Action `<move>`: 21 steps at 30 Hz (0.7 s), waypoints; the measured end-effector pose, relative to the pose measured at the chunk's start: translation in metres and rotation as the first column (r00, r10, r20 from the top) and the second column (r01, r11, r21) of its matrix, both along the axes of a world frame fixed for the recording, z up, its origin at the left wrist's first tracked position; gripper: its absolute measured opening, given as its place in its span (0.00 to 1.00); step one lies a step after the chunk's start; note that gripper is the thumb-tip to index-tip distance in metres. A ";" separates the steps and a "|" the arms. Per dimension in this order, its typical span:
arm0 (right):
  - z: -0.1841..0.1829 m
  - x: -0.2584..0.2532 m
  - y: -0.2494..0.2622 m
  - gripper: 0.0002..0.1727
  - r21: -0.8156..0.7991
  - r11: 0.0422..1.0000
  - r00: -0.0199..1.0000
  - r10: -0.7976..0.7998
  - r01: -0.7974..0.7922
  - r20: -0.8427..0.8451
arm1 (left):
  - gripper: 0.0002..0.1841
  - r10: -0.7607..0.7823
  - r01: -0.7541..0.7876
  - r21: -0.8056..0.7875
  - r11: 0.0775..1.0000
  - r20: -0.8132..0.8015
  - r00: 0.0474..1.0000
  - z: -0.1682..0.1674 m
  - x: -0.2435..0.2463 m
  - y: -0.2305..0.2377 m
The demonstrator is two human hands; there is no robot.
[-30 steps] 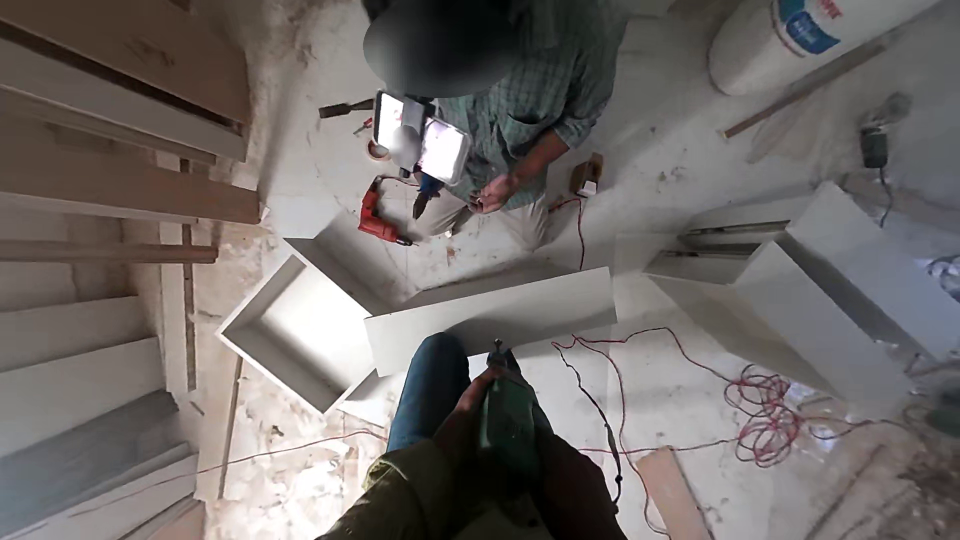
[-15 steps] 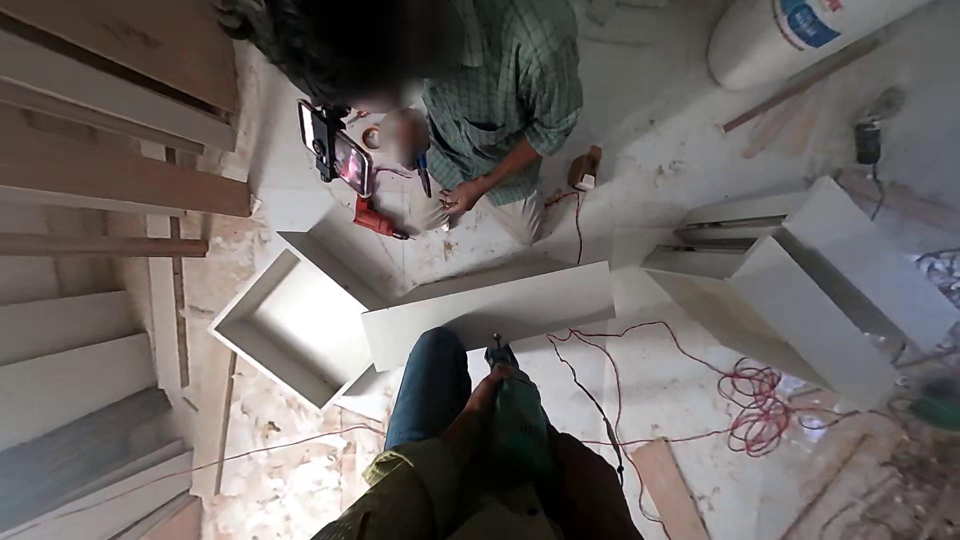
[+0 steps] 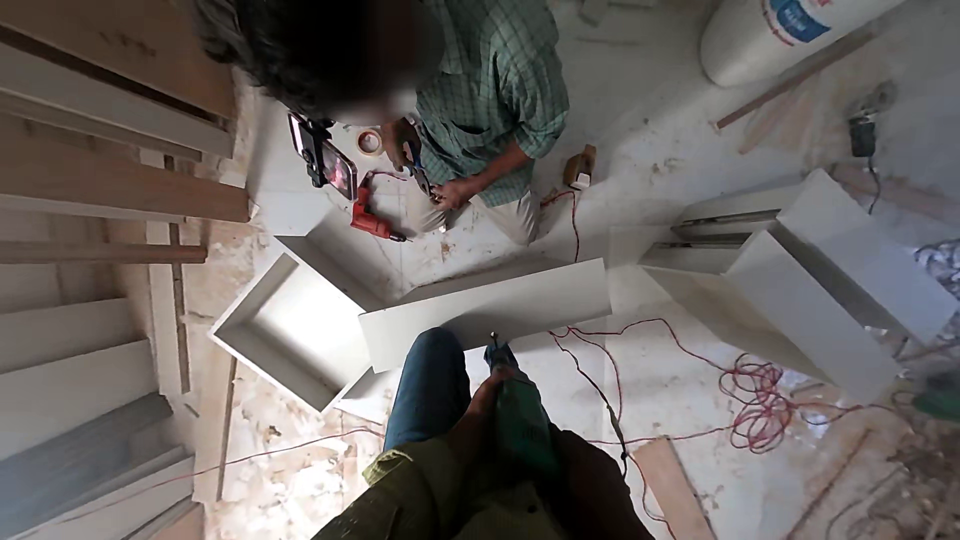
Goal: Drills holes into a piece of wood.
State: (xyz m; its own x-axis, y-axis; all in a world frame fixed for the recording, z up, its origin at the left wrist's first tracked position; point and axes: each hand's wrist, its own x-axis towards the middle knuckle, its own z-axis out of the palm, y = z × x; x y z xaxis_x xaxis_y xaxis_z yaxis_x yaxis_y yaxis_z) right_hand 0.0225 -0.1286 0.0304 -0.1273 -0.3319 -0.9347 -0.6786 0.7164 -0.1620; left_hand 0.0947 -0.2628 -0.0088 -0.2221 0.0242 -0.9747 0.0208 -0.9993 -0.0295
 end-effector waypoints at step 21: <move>0.000 0.012 -0.024 0.32 0.040 0.997 0.998 -0.064 0.064 0.002 | 0.13 -0.169 0.164 -0.047 0.985 -0.125 0.978 -0.086 0.049 0.004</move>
State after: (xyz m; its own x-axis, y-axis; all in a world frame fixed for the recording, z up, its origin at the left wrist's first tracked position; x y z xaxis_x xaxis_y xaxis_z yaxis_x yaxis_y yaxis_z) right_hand 0.0341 -0.1523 0.0301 -0.1440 -0.2855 -0.9475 -0.6309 0.7641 -0.1343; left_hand 0.1440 -0.2589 -0.0946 -0.3408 0.0362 -0.9394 -0.1474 -0.9890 0.0154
